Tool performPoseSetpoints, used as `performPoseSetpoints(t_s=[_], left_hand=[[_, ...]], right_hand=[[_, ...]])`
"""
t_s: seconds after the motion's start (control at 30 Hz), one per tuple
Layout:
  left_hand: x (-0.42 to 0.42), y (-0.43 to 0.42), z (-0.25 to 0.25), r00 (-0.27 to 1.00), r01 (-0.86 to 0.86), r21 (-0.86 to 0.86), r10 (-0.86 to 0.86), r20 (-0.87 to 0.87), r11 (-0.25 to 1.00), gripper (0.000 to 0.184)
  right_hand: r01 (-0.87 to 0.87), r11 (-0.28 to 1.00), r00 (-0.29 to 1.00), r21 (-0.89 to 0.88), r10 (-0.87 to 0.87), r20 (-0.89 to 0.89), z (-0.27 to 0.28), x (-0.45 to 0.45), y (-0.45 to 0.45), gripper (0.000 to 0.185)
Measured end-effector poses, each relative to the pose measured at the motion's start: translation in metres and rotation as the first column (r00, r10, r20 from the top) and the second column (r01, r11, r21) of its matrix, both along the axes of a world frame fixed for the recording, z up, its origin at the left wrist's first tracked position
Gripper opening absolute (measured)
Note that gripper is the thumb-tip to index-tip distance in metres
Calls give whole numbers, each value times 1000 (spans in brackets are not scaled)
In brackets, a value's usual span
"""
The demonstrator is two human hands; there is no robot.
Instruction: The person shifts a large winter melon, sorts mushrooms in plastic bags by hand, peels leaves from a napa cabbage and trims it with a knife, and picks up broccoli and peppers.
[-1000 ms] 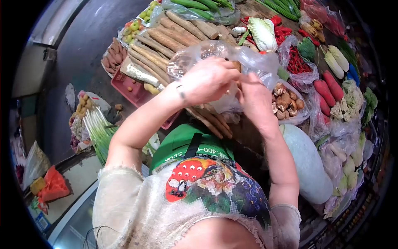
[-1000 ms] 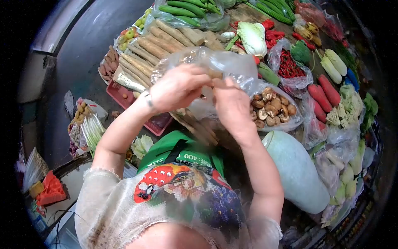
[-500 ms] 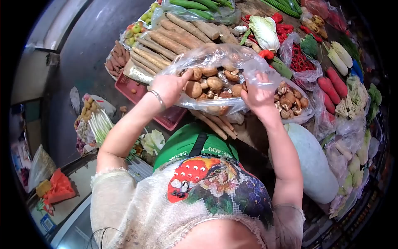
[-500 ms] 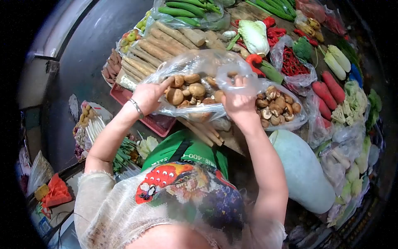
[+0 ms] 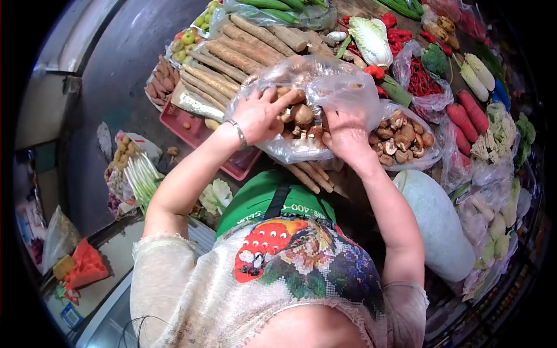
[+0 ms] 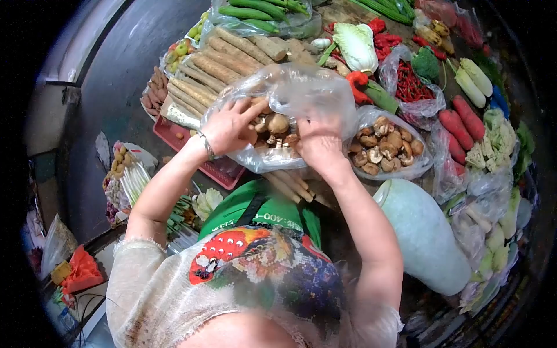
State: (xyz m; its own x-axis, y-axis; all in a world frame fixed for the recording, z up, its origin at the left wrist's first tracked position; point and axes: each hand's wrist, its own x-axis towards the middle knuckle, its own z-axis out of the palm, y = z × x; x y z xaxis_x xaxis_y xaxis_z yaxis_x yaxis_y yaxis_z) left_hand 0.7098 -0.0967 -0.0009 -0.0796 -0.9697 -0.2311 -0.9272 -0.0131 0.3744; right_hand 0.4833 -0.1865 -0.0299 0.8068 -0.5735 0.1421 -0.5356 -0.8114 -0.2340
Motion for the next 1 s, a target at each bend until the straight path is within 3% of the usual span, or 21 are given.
performPoseSetpoints(t_s=[0.03,0.07,0.13,0.17,0.2,0.3,0.37,0.47,0.6,0.63,0.77,0.87,1.0], left_hand=[[-1,5,-3,996,44,-50,-40,77,998,82],[-4,6,0,996,53,-50,-49,80,997,82],[-14,8,7,956,152,-64,-131,262,986,81],[-19,7,8,953,168,-11,-160,258,986,79],[-25,11,2,943,194,-77,-164,291,978,76],[-31,16,-14,946,167,-111,-128,297,980,76],[-22,22,-19,983,88,-184,-55,176,979,78],[-1,28,-9,991,105,-42,-101,88,994,84],[6,36,-15,983,126,4,-126,136,992,87],[2,35,-15,985,87,-32,-82,149,996,86],[-9,28,-28,990,-47,-102,60,131,994,83],[-5,30,-39,997,-28,-188,40,60,982,81],[-4,43,-33,994,40,-197,-19,109,980,79]], right_hand=[[-10,993,997,117,19,-77,-2,3,-3,68],[-2,993,997,116,10,-75,-3,2,-3,68],[-59,986,998,156,58,16,11,4,0,61],[-60,982,997,178,69,-44,16,4,2,59],[-58,982,997,179,67,-43,13,4,2,59],[-17,992,999,122,21,-33,0,7,-3,61],[1,984,993,176,21,-120,-3,13,1,62],[-60,980,989,189,85,-123,-3,17,0,65],[-77,898,995,433,99,-30,11,20,14,74],[-76,946,997,316,82,-6,6,19,23,75],[37,948,984,316,21,-177,4,37,28,85],[-11,941,986,337,67,-152,9,45,25,82],[-70,922,992,380,104,-69,9,35,23,84]])
